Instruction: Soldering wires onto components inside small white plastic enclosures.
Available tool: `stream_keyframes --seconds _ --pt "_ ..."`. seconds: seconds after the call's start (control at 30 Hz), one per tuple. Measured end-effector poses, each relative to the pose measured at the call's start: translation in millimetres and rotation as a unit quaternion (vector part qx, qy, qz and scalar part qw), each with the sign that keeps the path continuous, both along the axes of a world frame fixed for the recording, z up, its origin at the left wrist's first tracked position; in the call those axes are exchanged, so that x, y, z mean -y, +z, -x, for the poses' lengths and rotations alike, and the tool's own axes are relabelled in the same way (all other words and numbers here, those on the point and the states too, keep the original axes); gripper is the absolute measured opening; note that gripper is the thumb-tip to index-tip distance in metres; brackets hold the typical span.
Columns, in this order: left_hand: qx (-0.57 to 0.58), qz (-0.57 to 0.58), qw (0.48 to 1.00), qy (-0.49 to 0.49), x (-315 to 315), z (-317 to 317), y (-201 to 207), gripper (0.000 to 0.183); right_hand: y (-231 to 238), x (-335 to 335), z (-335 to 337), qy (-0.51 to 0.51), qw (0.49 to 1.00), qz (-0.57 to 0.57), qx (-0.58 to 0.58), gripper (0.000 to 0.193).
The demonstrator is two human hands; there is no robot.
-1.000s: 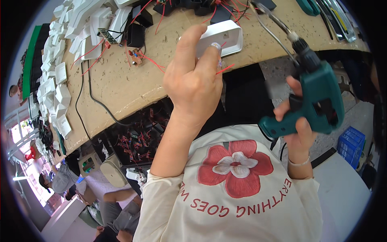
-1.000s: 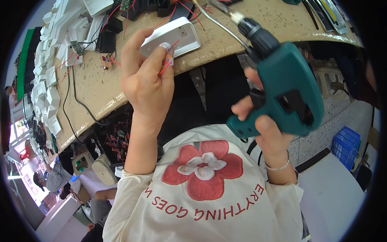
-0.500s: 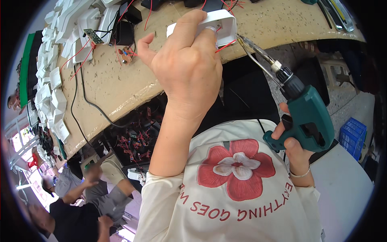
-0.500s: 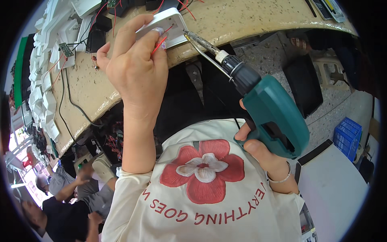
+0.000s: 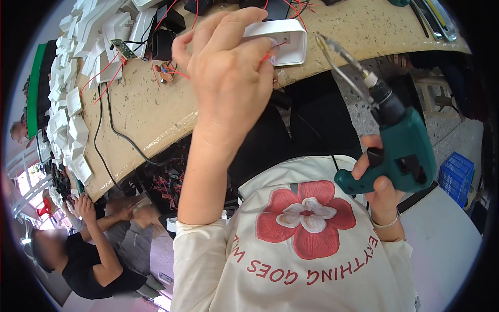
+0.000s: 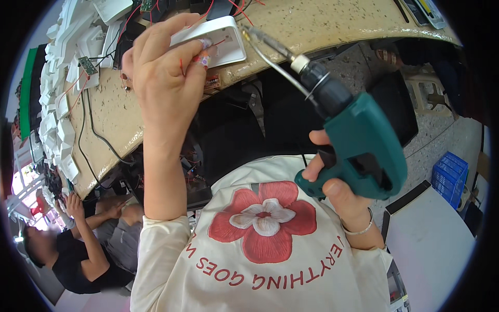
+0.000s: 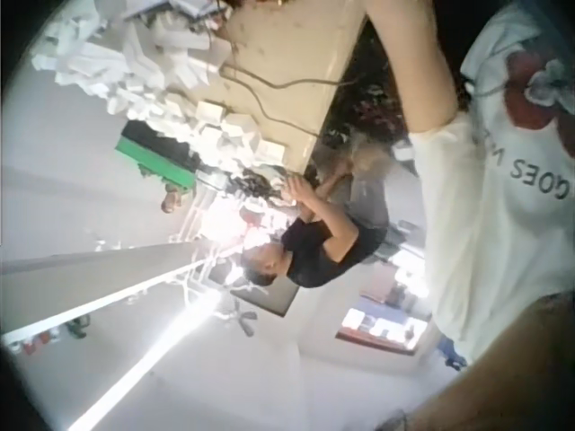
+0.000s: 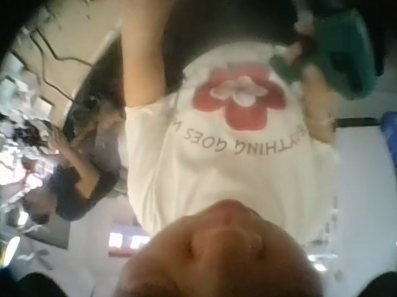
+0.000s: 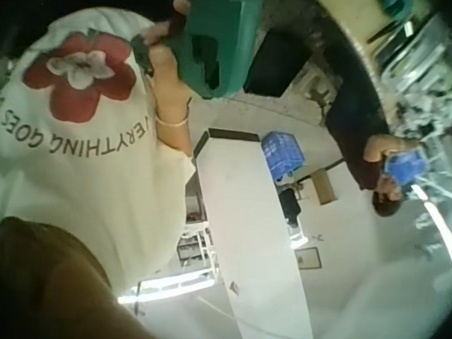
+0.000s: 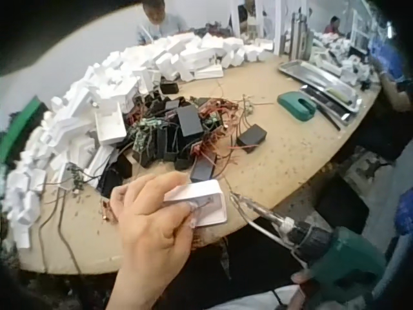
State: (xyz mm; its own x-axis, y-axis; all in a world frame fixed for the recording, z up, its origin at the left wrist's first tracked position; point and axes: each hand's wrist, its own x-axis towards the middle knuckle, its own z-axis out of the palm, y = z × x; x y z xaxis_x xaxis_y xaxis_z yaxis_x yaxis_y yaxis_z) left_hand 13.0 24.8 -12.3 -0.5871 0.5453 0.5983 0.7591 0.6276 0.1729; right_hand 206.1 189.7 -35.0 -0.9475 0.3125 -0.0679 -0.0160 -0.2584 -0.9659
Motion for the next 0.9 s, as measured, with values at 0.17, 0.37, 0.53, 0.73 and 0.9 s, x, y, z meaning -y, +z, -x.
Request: stream_keyframes --seconds 0.17,0.37,0.53,0.73,0.9 --pt "0.103 -0.085 0.99 -0.056 1 8 -12 0.009 -9 0 33 0.071 0.993 0.089 -0.029 0.067" --pt "0.115 -0.077 0.989 -0.051 -4 10 -10 0.011 -17 26 90 0.021 0.963 0.232 -0.136 0.069" --pt "0.134 -0.035 0.99 -0.027 -13 0 9 0.011 -18 19 102 0.063 0.975 0.152 -0.15 0.07" --pt "0.108 -0.04 0.993 0.036 -18 -3 7 0.007 -12 -9 67 0.046 0.989 0.049 -0.135 0.069" --pt "0.104 -0.044 0.993 0.04 -18 -3 4 0.006 0 -17 14 -0.036 0.995 -0.058 -0.07 0.07"
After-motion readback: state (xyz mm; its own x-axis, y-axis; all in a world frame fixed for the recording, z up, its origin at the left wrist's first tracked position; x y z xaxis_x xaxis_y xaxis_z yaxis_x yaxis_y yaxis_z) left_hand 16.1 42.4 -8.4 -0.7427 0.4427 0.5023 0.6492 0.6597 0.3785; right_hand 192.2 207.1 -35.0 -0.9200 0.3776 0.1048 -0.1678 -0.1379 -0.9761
